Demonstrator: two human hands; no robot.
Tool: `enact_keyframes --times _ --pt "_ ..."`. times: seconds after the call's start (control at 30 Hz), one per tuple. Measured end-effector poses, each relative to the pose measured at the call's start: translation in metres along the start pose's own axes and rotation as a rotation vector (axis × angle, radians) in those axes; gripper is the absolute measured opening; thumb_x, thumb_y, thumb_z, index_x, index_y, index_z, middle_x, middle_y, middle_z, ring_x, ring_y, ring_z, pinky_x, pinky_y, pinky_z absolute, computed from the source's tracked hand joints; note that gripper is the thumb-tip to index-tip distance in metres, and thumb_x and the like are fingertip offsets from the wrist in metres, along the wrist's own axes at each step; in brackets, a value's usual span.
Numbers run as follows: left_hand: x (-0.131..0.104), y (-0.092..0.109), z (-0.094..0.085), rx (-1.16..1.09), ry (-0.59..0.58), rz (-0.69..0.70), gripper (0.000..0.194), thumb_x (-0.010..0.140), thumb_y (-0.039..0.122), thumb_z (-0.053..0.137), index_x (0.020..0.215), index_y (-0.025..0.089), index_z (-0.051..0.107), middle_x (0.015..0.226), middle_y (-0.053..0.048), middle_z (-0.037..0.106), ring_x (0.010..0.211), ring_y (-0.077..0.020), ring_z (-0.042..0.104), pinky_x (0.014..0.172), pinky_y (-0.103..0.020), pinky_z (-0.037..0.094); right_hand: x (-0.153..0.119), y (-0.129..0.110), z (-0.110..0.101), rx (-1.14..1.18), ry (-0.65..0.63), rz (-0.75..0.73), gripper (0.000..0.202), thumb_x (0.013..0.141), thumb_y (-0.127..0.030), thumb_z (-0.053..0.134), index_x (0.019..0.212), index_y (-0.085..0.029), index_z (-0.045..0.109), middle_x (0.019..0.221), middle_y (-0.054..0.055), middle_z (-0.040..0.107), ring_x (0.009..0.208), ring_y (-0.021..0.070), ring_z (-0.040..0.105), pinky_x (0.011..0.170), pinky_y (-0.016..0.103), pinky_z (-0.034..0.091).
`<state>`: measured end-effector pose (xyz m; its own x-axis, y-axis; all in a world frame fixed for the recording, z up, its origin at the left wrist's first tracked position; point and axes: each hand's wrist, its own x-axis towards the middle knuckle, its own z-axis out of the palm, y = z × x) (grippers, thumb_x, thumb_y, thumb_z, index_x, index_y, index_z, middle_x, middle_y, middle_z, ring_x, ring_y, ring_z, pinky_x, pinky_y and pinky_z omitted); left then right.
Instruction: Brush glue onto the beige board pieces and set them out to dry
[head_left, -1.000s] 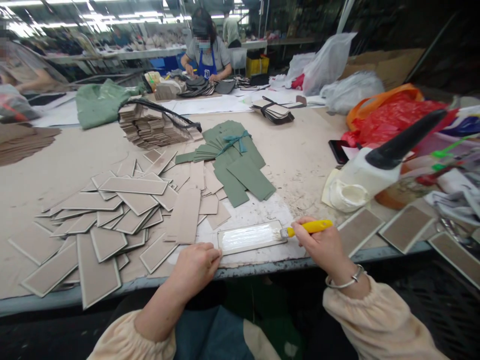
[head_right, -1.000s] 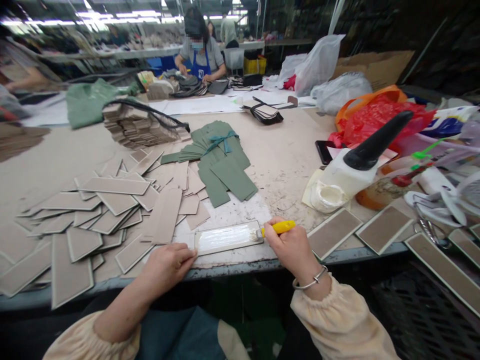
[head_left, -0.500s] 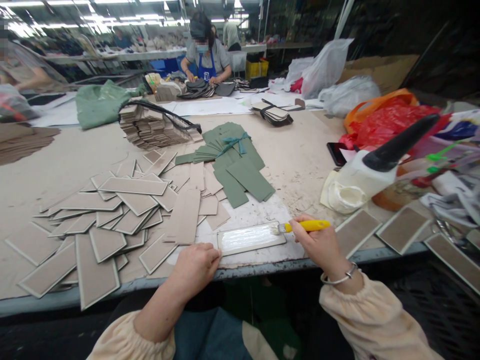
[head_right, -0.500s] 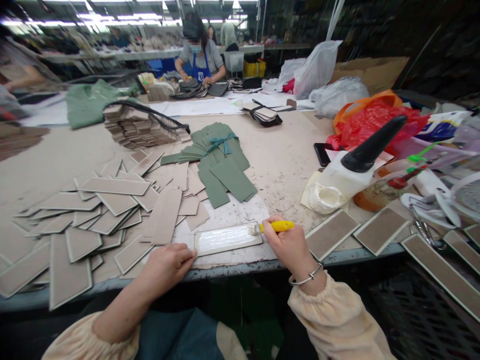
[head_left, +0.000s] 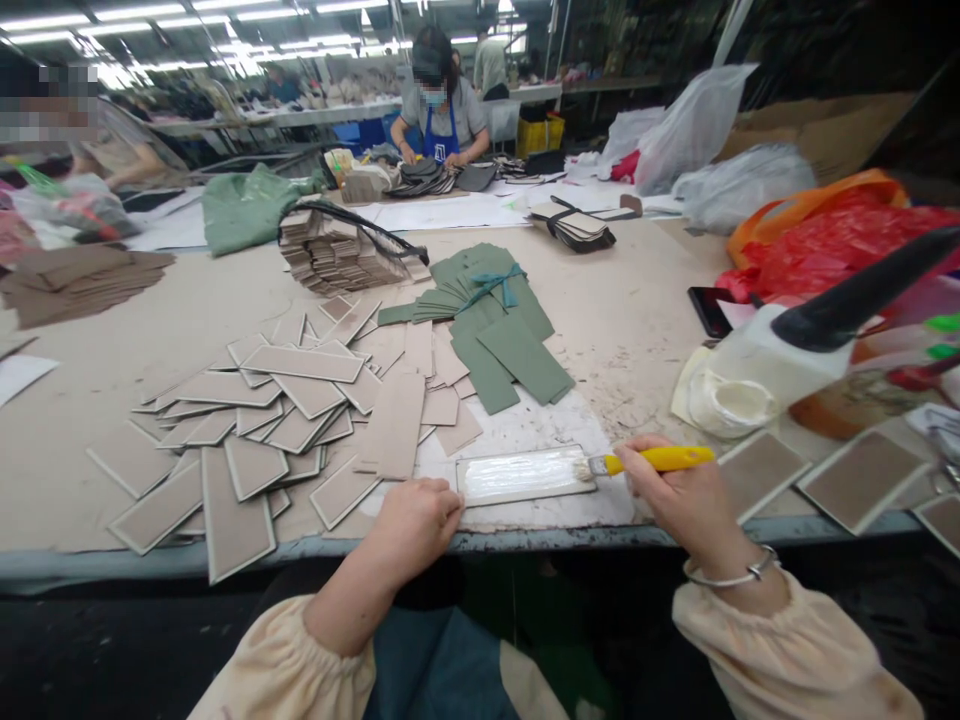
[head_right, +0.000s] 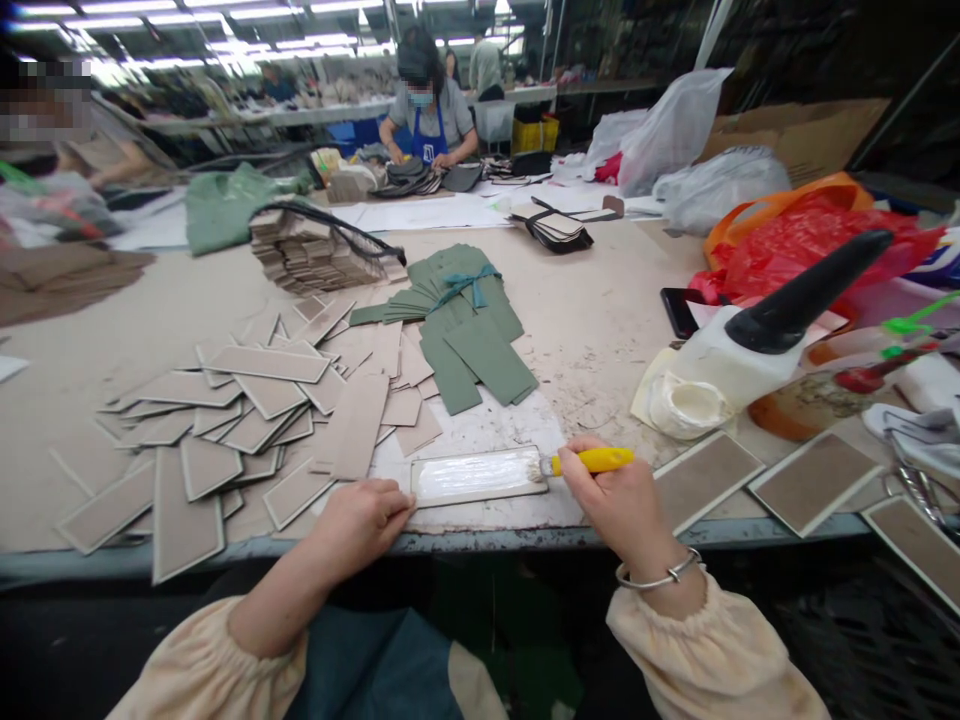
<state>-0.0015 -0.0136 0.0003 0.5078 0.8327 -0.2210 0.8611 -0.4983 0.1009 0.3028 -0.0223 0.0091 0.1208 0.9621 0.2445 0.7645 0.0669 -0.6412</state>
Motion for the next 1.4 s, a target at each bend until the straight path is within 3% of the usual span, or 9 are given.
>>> enact_keyframes --times 0.17,0.37,0.47,0.7,0.83,0.93,1.03,1.27,1.4 --pt "0.0 0.002 -0.002 -0.005 -0.013 0.0 0.026 0.089 0.024 0.046 0.075 0.019 0.067 0.078 -0.005 0.067 0.076 -0.0181 0.063 0.065 -0.026 0.041 -0.008 -0.021 0.015 0.274 -0.135 0.079 0.029 0.089 -0.046 0.049 0.08 -0.021 0.061 0.052 -0.003 0.059 0.05 0.0152 0.058 0.054 0.026 0.044" --pt "0.0 0.001 -0.002 -0.004 -0.003 0.009 0.029 0.091 0.026 0.044 0.075 0.02 0.067 0.077 -0.005 0.067 0.075 -0.0179 0.062 0.064 -0.026 0.041 -0.021 -0.044 0.051 0.412 -0.359 -0.002 0.025 0.091 -0.042 0.048 0.09 -0.021 0.063 0.062 -0.002 0.064 0.056 0.0142 0.061 0.057 0.025 0.047" --pt "0.0 0.0 -0.001 -0.017 0.002 0.009 0.027 0.09 0.026 0.045 0.076 0.02 0.067 0.078 -0.005 0.067 0.075 -0.0177 0.063 0.064 -0.026 0.041 -0.019 -0.038 0.049 0.311 -0.315 -0.035 0.025 0.091 -0.04 0.048 0.084 -0.021 0.063 0.064 -0.002 0.063 0.057 0.0139 0.061 0.059 0.025 0.046" --pt "-0.003 0.0 -0.002 -0.101 0.053 -0.019 0.028 0.09 0.027 0.047 0.073 0.02 0.068 0.074 -0.004 0.066 0.073 -0.0176 0.062 0.064 -0.027 0.043 -0.008 -0.009 0.011 0.097 -0.05 0.013 0.03 0.087 -0.046 0.049 0.075 -0.023 0.062 0.053 -0.002 0.057 0.051 0.0166 0.058 0.053 0.028 0.045" --pt "-0.004 -0.011 -0.002 -0.208 0.244 -0.153 0.023 0.09 0.033 0.049 0.091 0.021 0.068 0.088 -0.005 0.067 0.084 -0.0175 0.062 0.075 -0.028 0.046 -0.007 -0.006 0.009 0.221 0.094 0.132 0.033 0.083 -0.055 0.052 0.086 -0.024 0.062 0.057 -0.001 0.06 0.05 0.018 0.058 0.051 0.03 0.049" --pt "-0.003 -0.024 -0.004 -0.084 0.357 -0.374 0.027 0.084 0.037 0.058 0.103 0.019 0.062 0.106 -0.01 0.061 0.101 -0.024 0.056 0.087 -0.035 0.044 -0.009 -0.005 0.016 0.246 0.102 0.101 0.036 0.083 -0.058 0.052 0.094 -0.025 0.064 0.067 0.002 0.065 0.057 0.0191 0.062 0.056 0.032 0.052" --pt "0.0 -0.035 -0.004 0.035 0.345 -0.516 0.042 0.077 0.041 0.066 0.108 0.015 0.057 0.113 -0.014 0.055 0.107 -0.0292 0.051 0.091 -0.04 0.042 -0.01 0.0 0.022 0.248 0.108 0.056 0.036 0.084 -0.057 0.052 0.098 -0.026 0.065 0.073 0.002 0.066 0.059 0.0188 0.064 0.059 0.032 0.053" --pt "0.006 -0.044 0.0 0.021 0.351 -0.595 0.04 0.079 0.032 0.063 0.113 0.014 0.053 0.11 -0.015 0.057 0.106 -0.029 0.053 0.091 -0.04 0.042 -0.011 0.002 0.024 0.266 0.119 0.0 0.031 0.087 -0.05 0.053 0.1 -0.025 0.065 0.084 0.003 0.069 0.063 0.0181 0.066 0.064 0.032 0.054" --pt "0.005 -0.053 -0.005 -0.168 0.473 -0.629 0.044 0.08 0.02 0.057 0.123 0.012 0.049 0.104 -0.012 0.062 0.099 -0.0247 0.06 0.086 -0.037 0.047 -0.01 -0.006 0.022 0.281 0.127 -0.072 0.028 0.088 -0.044 0.055 0.107 -0.026 0.063 0.08 0.001 0.07 0.062 0.0164 0.065 0.063 0.03 0.054"
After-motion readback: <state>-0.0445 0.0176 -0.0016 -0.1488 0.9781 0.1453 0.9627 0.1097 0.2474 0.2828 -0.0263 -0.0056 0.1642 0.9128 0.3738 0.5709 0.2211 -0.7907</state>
